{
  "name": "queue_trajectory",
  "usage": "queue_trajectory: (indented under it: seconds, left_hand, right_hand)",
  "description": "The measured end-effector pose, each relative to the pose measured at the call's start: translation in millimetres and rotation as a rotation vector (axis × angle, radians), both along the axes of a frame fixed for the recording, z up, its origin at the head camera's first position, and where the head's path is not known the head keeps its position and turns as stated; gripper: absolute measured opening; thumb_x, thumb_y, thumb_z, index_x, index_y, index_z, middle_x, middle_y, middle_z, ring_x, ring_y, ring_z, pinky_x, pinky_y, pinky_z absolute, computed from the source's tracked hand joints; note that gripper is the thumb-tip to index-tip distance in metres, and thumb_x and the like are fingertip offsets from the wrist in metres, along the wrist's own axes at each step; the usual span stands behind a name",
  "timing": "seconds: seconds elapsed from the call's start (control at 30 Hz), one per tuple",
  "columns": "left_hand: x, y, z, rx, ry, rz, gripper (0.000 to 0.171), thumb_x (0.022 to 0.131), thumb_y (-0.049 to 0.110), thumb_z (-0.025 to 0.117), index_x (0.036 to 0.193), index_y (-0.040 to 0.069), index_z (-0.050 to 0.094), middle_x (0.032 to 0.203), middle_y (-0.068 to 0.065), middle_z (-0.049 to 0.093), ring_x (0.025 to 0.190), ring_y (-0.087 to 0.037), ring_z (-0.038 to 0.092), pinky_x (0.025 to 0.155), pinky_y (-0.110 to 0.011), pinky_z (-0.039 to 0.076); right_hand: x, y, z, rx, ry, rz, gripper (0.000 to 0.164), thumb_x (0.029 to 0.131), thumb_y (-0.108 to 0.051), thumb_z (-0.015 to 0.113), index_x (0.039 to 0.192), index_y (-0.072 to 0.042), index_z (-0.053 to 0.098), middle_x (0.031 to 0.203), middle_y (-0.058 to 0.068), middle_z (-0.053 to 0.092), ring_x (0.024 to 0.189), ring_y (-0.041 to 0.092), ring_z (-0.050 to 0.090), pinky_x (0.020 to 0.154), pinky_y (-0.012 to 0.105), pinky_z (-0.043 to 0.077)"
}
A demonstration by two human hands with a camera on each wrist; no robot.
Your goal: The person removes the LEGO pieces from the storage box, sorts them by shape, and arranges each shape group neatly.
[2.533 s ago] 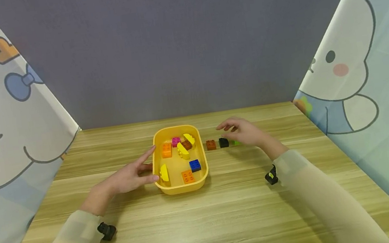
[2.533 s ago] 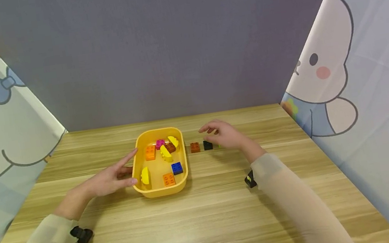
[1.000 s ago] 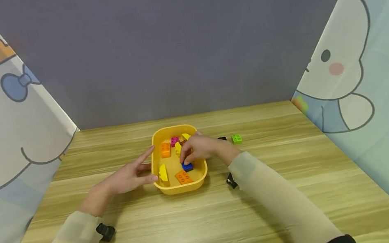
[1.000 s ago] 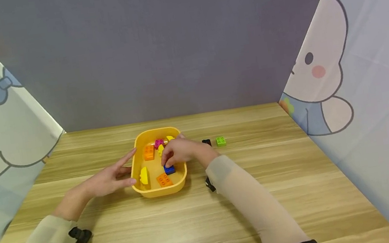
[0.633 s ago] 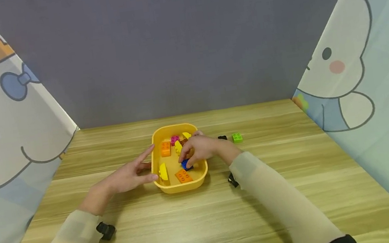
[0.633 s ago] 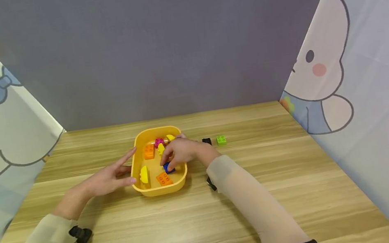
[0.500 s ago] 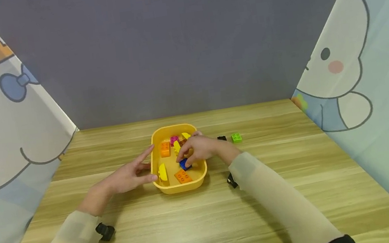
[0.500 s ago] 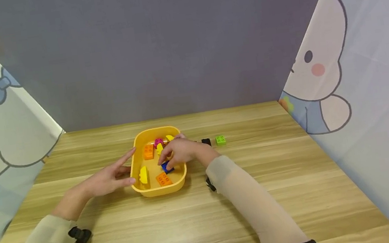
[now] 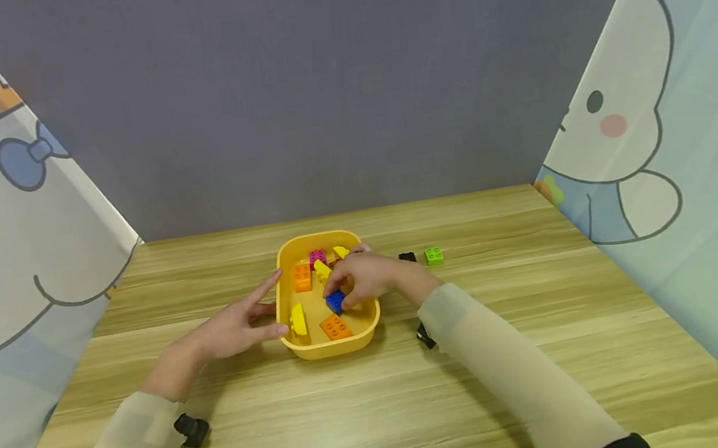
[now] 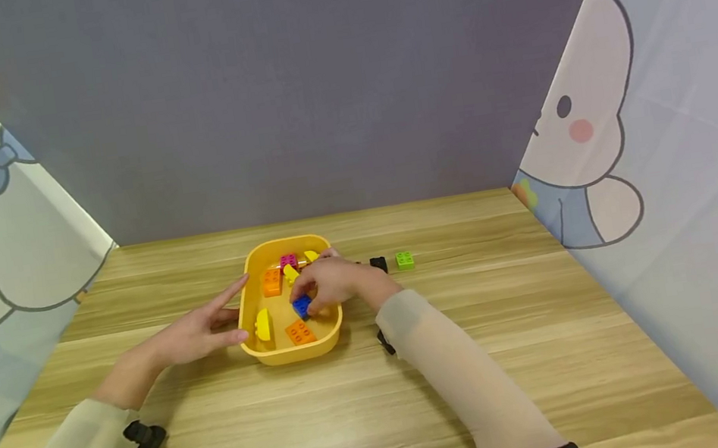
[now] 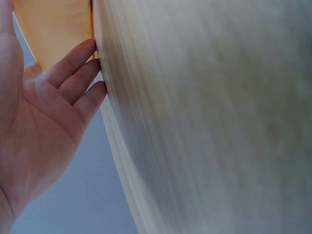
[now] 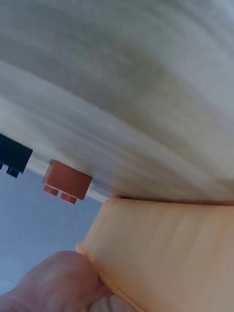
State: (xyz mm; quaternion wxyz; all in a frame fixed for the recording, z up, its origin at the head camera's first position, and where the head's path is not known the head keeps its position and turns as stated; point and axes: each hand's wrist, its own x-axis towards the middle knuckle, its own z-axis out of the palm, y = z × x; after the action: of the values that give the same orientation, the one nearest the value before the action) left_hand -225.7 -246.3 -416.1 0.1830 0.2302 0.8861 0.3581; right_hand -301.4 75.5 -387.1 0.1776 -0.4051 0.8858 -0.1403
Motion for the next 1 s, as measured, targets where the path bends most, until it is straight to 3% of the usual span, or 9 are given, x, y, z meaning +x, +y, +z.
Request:
queue_trajectory:
  seconds: [0.2, 0.5, 0.6, 0.73, 1.0]
  left_hand:
    - [0.0, -0.9, 0.0, -0.007, -0.002, 0.004, 0.103, 0.106, 0.053, 0.071, 0.179, 0.032, 0.001, 0.161, -0.026, 0.058, 0.149, -0.050, 0.056, 0.123, -0.074, 0.038]
    - [0.2, -0.3, 0.2, 0.006, -0.004, 0.001, 0.103, 0.106, 0.051, 0.072, 0.179, 0.030, 0.002, 0.160, -0.026, 0.059, 0.149, -0.050, 0.056, 0.123, -0.074, 0.038]
    - [0.5, 1.0, -0.5, 0.011, -0.004, -0.005, 0.104, 0.106, 0.050, 0.073, 0.179, 0.029, 0.002, 0.160, -0.027, 0.058, 0.148, -0.050, 0.056, 0.123, -0.074, 0.038]
    - [0.0, 2.3, -0.1, 0.015, -0.007, -0.001, 0.103, 0.106, 0.050, 0.073, 0.179, 0.030, 0.003, 0.160, -0.027, 0.058, 0.148, -0.050, 0.056, 0.124, -0.074, 0.038]
    - [0.6, 3.2, 2.7, 0.012, 0.004, -0.007, 0.105, 0.105, 0.049, 0.073, 0.179, 0.030, 0.001, 0.160, -0.028, 0.058, 0.147, -0.051, 0.057, 0.123, -0.074, 0.039]
  right_hand:
    - [-2.5, 2.6, -6.4, -0.126, -0.021, -0.019, 0.034, 0.098, -0.029, 0.084, 0.132, -0.030, 0.079, 0.132, -0.013, 0.076, 0.128, 0.009, 0.065, 0.128, 0.053, 0.017]
    - [-4.7, 6.1, -8.5, -0.270, -0.085, -0.074, 0.039, 0.098, -0.028, 0.085, 0.136, -0.023, 0.079, 0.138, -0.003, 0.071, 0.132, 0.020, 0.060, 0.132, 0.058, 0.014]
    - [-3.7, 8.9, -7.2, -0.324, -0.113, -0.100, 0.037, 0.099, -0.024, 0.084, 0.136, -0.021, 0.079, 0.138, 0.001, 0.069, 0.129, 0.023, 0.059, 0.130, 0.053, 0.030]
    - [-1.9, 12.2, -1.1, -0.408, -0.126, -0.145, 0.036, 0.100, -0.021, 0.083, 0.136, -0.019, 0.078, 0.138, 0.005, 0.066, 0.123, 0.028, 0.062, 0.113, 0.049, 0.054]
    - [-2.6, 43.8, 16.8, -0.563, -0.088, -0.223, 0.039, 0.099, -0.019, 0.085, 0.137, -0.013, 0.078, 0.143, 0.011, 0.068, 0.125, 0.031, 0.065, 0.116, 0.064, 0.050]
